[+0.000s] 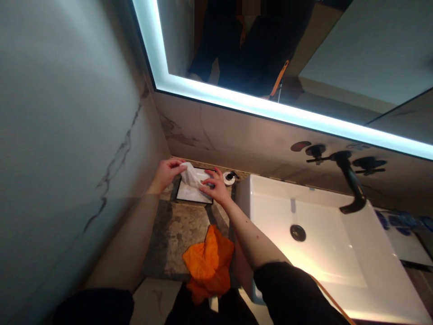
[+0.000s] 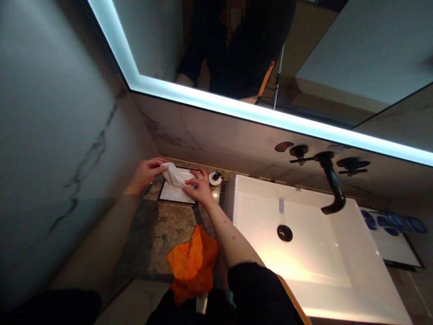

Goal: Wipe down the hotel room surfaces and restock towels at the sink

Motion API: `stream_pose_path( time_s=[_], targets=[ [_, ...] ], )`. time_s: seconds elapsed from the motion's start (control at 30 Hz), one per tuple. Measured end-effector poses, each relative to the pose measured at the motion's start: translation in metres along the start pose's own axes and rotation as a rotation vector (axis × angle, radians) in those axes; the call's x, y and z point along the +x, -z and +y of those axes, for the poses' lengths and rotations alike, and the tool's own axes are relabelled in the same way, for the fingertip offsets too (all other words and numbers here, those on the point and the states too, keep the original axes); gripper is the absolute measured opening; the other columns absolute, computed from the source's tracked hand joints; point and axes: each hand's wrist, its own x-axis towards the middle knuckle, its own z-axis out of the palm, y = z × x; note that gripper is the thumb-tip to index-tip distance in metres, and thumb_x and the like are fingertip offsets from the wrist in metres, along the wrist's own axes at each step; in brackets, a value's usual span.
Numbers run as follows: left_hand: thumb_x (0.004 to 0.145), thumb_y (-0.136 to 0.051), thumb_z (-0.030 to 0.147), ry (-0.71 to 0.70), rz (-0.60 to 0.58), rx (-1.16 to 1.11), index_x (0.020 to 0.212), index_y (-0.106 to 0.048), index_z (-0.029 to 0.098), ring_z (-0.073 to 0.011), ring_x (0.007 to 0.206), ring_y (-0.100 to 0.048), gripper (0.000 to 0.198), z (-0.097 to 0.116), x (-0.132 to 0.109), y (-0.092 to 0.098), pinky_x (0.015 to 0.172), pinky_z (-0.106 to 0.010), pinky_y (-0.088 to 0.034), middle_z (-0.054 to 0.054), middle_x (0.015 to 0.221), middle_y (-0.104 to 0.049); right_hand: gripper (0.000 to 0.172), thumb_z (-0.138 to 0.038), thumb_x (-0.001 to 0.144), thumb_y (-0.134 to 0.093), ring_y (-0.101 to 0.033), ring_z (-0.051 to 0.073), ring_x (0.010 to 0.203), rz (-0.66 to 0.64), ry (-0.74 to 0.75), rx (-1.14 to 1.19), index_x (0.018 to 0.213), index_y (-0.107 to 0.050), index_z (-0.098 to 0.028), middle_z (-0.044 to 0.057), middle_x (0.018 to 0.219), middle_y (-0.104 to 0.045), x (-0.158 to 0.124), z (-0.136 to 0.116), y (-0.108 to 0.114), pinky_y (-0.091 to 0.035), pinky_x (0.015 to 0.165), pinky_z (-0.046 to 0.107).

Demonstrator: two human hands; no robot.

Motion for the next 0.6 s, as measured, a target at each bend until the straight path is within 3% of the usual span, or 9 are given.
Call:
stream_pose_path(
  time_s=[0.07,0.13,0.23,0.3,0.33,0.4,0.47,0.53,0.6],
  targets=[
    [0.062,-0.076,0.047,-0.024,-0.027,0.004,0.067,-0.069,0.014,-0.0241,0.093,-0.062,0.034,-0.001,0.006,-0.003,0.094,-0.038,-0.046,-0.010,0.094,-0.069,0.032,-0.033,0.064,-0.090,-0.028,0.034,0.145,0.055,-0.006,-0.041,0.093,-0.079,-0.021,0.011,0.137,-0.061,-0.001,-0.002,-0.003,-0.024,0.119,0.054],
    [0.063,-0.076,0.047,-0.047,-0.019,-0.018,0.073,-0.070,0.013,-0.0229,0.093,-0.062,0.036,-0.002,0.009,-0.004,0.091,-0.036,-0.047,-0.010,0.096,-0.069,0.032,-0.034,0.066,-0.089,-0.024,0.035,0.147,0.083,-0.017,-0.080,0.094,-0.080,-0.022,0.012,0.139,-0.059,-0.002,-0.005,-0.007,-0.022,0.120,0.056],
    [0.069,-0.071,0.048,-0.081,0.267,-0.033,0.088,-0.070,0.014,-0.0181,0.083,-0.062,0.040,0.001,-0.006,-0.004,0.081,-0.030,-0.049,-0.006,0.089,-0.068,0.016,-0.034,0.073,-0.084,-0.016,0.036,0.150,0.066,-0.014,-0.090,0.086,-0.081,-0.025,0.008,0.145,-0.055,-0.002,-0.008,-0.013,-0.014,0.121,0.061],
    [0.080,-0.064,0.045,-0.171,0.458,0.068,0.078,-0.066,0.015,-0.0147,0.072,-0.058,0.030,0.003,-0.031,-0.006,0.072,-0.027,-0.048,-0.002,0.074,-0.064,0.012,-0.034,0.074,-0.084,-0.013,0.037,0.151,0.051,-0.009,-0.073,0.084,-0.082,-0.027,0.004,0.148,-0.053,-0.003,-0.008,-0.013,-0.011,0.120,0.063],
    [0.085,-0.060,0.041,-0.242,0.455,0.146,0.070,-0.063,0.016,-0.0138,0.068,-0.057,0.029,0.003,-0.047,-0.009,0.069,-0.026,-0.047,-0.001,0.069,-0.061,0.012,-0.034,0.074,-0.084,-0.012,0.037,0.152,0.046,-0.005,-0.063,0.084,-0.082,-0.028,0.004,0.148,-0.052,-0.004,-0.007,-0.013,-0.011,0.120,0.064],
    [0.090,-0.058,0.032,-0.392,0.216,0.286,0.069,-0.064,0.017,-0.0149,0.072,-0.061,0.027,-0.002,-0.076,-0.018,0.072,-0.027,-0.050,-0.003,0.072,-0.064,0.012,-0.034,0.074,-0.084,-0.009,0.037,0.152,0.038,0.016,-0.052,0.085,-0.082,-0.028,0.004,0.149,-0.051,-0.007,-0.005,-0.011,-0.011,0.120,0.064],
    [0.090,-0.061,0.027,-0.511,-0.044,0.387,0.097,-0.071,0.016,-0.0204,0.100,-0.066,0.017,-0.015,-0.094,-0.030,0.091,-0.034,-0.053,-0.008,0.102,-0.072,0.011,-0.034,0.076,-0.082,-0.006,0.036,0.153,0.034,0.054,-0.054,0.086,-0.082,-0.028,0.003,0.151,-0.049,-0.010,-0.003,-0.009,-0.011,0.121,0.062],
    [0.089,-0.060,0.022,-0.568,-0.173,0.457,0.128,-0.061,0.014,-0.0242,0.127,-0.055,0.040,-0.031,-0.096,-0.041,0.110,-0.043,-0.044,-0.013,0.132,-0.063,0.009,-0.035,0.080,-0.079,-0.003,0.033,0.154,0.046,0.088,-0.071,0.085,-0.082,-0.028,0.002,0.154,-0.045,-0.015,-0.003,-0.008,-0.011,0.122,0.059],
    [0.088,-0.057,0.018,-0.546,-0.241,0.489,0.137,-0.054,0.012,-0.0242,0.135,-0.048,0.050,-0.045,-0.087,-0.049,0.118,-0.047,-0.036,-0.014,0.141,-0.057,0.010,-0.036,0.082,-0.077,-0.002,0.031,0.154,0.076,0.106,-0.088,0.082,-0.081,-0.028,0.001,0.156,-0.042,-0.020,-0.003,-0.008,-0.012,0.123,0.057]
  ],
)
